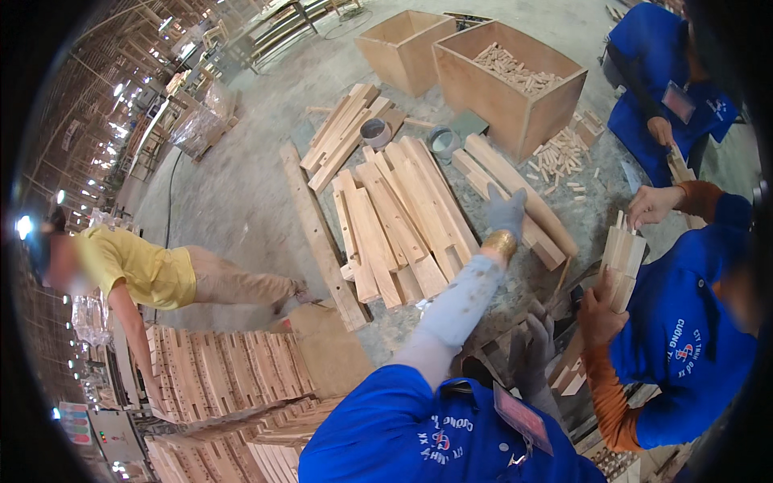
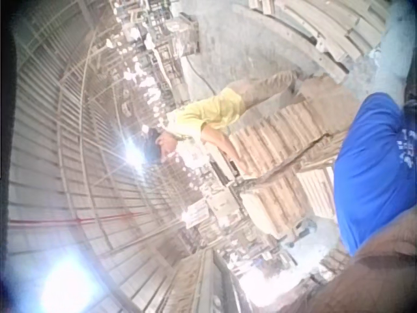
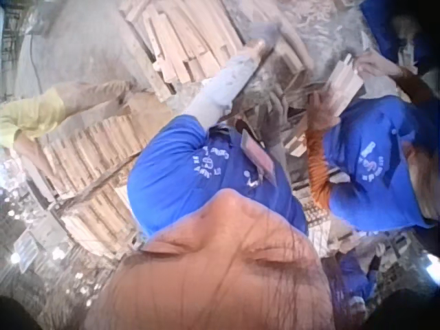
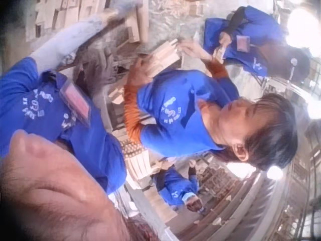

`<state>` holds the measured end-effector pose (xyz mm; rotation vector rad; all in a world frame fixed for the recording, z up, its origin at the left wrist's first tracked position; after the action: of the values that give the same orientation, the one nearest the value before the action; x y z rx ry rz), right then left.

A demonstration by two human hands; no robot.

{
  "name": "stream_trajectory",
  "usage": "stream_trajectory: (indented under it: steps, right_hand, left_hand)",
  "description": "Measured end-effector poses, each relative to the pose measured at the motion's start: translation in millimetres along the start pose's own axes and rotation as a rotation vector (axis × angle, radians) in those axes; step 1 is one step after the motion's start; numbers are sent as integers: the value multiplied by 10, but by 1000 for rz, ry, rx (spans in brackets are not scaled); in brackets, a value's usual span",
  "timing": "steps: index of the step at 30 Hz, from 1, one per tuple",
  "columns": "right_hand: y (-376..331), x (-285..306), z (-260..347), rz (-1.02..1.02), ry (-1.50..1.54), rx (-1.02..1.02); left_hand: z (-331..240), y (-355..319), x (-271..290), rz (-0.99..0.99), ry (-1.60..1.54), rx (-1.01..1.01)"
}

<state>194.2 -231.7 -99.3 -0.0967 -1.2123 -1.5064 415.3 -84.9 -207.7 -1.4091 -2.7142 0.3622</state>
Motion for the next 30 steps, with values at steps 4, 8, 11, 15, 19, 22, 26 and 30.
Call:
stream_trajectory:
  steps: [4,8,11,15,19,22,26,30]
  right_hand:
    - [249,-431,-247,136,38,-130]
    - [541,-1001,-347,151,87,-141]
    - [601,-1413,-411,260,191,-177]
    - [673,-1481,-407,216,268,-85]
    - [889,-1295,-491,193,217,-227]
    - [1208,-1019,-369,110,233,-158]
    - [1454,-829,-262,2,259,-83]
    - [1612,-649,-51,-52,200,7]
  left_hand:
    - [-877,-149,399,437,162,-559]
    - [-965,-344,869,897,801,-654]
    - [-711,-599,967,1078,1111,-666]
    - [-613,-898,821,1076,1293,-936]
    - [-331,-1076,716,1267,1492,-866]
    - [-22,-1083,724,1281,1721,-715]
    - [94,-1008,604,1111,1859,-748]
    - [190,-911,494,1058,1785,-784]
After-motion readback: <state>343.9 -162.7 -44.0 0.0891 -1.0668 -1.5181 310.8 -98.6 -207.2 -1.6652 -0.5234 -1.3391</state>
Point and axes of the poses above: each hand's wrist, its own y-axis towards the middle knuckle, its own x-axis out of the back of the hand, z = x × y, the point moved 9 cm from there along y, towards the middle knuckle, and after that the axes turned 15 degrees about -y, right-handed, at the moved point
